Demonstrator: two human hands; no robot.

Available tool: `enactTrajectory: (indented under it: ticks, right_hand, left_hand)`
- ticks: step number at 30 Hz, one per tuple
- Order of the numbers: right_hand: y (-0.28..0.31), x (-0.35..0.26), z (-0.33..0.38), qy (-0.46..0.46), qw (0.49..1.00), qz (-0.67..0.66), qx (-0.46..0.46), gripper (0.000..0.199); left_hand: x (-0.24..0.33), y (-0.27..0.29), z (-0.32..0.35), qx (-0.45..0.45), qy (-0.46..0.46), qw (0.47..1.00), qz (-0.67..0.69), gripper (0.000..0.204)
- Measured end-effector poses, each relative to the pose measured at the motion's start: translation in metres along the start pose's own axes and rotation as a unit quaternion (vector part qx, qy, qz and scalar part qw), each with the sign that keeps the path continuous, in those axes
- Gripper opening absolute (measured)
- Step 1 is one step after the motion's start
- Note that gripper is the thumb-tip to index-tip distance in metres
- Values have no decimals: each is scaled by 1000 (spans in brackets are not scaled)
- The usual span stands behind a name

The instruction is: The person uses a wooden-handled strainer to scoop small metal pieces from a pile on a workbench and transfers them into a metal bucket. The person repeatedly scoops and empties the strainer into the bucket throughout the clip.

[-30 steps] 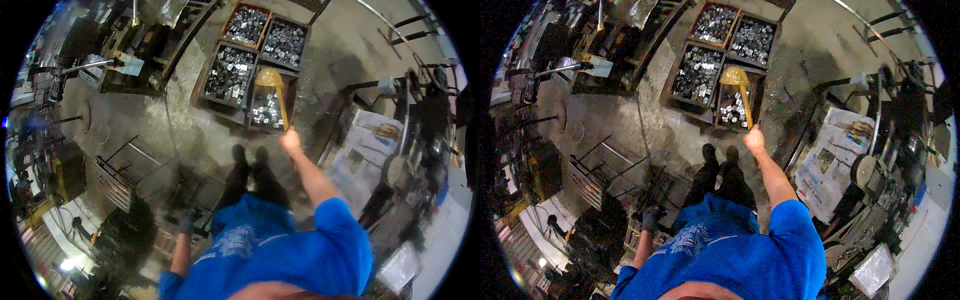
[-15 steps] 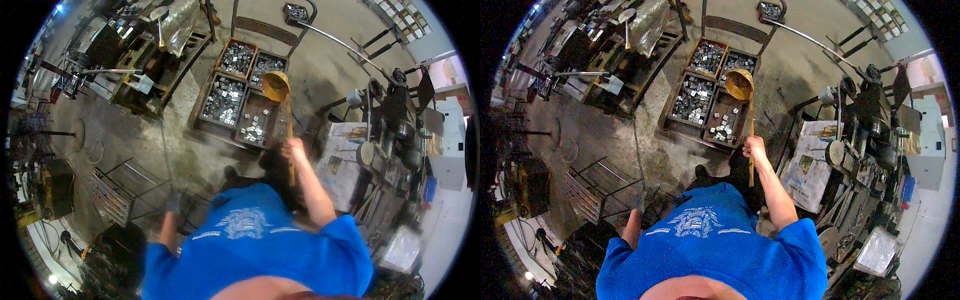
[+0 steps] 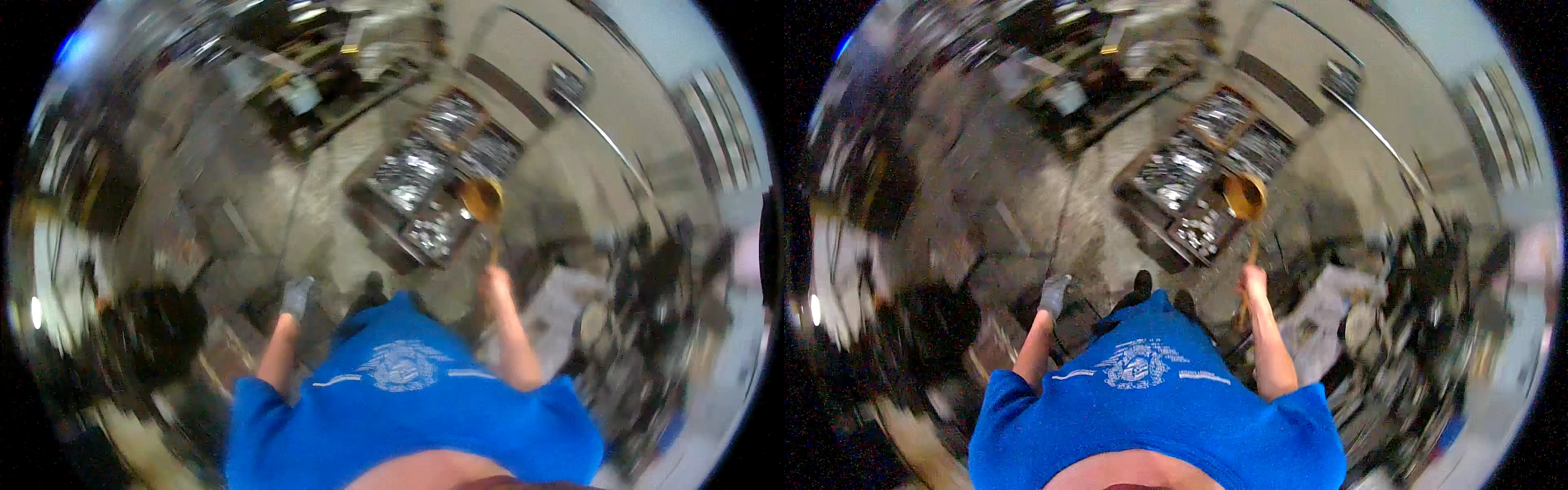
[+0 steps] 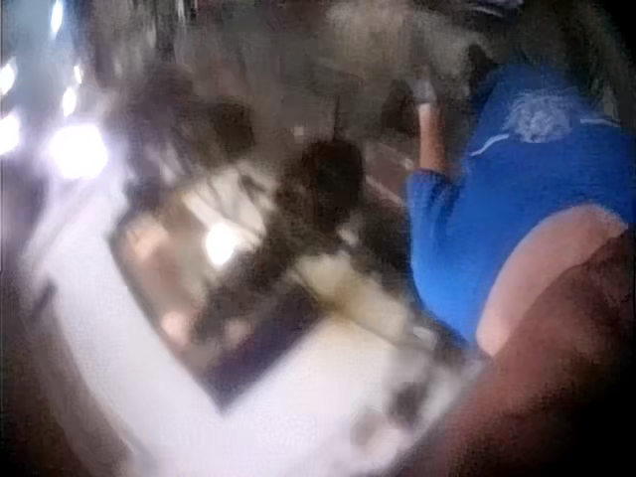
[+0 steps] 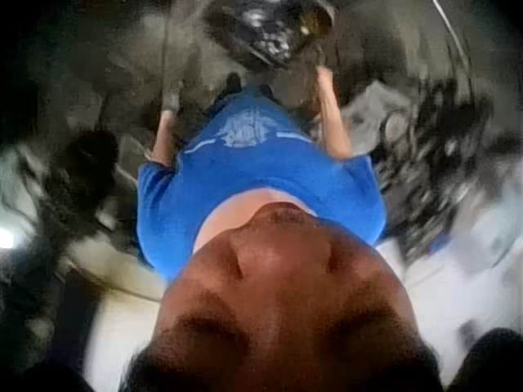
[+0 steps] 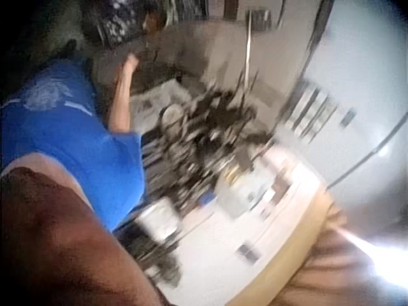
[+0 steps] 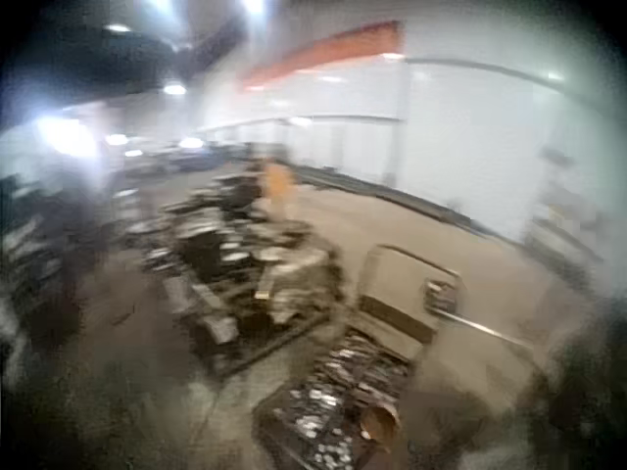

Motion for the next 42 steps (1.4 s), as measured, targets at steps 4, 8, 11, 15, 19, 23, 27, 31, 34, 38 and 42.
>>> enactTrajectory:
  ticks: [4, 8, 11, 15, 19, 23, 27, 31, 34, 38, 42]
  right_hand:
    - [35, 27, -46, -63, 991, 57, -99, 21]
    - [35, 76, -90, -136, 896, -53, -420, 30]
    - [8, 83, 3, 8, 960, 234, -153, 21]
    - [-51, 124, 77, 31, 950, 186, -247, 12]
    - [-148, 174, 235, 178, 911, 223, -299, 18]
    - [-243, 310, 407, -24, 828, 261, -496, 23]
    - [-266, 458, 599, -545, 524, 194, -625, 17]
    - [-293, 571, 684, -520, 522, 278, -616, 16]
    - [-332, 629, 709, -427, 529, 379, -628, 12]
    - [-420, 667, 692, 30, 707, 490, -509, 11]
    - [-525, 692, 663, 331, 808, 278, -401, 13]
  left_hand:
    - [-38, 50, 174, 165, 100, 981, 11, 27]
    - [-170, 94, 370, 307, 204, 917, 151, 26]
    - [-160, 100, 466, 409, 264, 863, 135, 26]
    - [-238, 119, 565, 412, 181, 869, 207, 27]
    - [-239, 179, 643, 382, 142, 900, -156, 39]
    - [-288, 228, 762, 481, 104, 869, 55, 36]
    - [-408, 250, 858, 572, 54, 768, 284, 24]
    - [-420, 257, 951, 645, 26, 661, 384, 25]
    - [-441, 259, 986, 670, 72, 592, 442, 25]
    - [-463, 272, 996, 659, 78, 568, 487, 26]
    - [-479, 365, 983, 652, 44, 615, 442, 27]
Point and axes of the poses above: each hand's wrist, its own z-axis away from the middle knuckle, its own y-axis out of the back of the hand, x = y × z, the point moved 6 cm from there along -z, towards the middle knuckle, and after that the axes turned 11 degrees about -y, right-handed, at the moved point
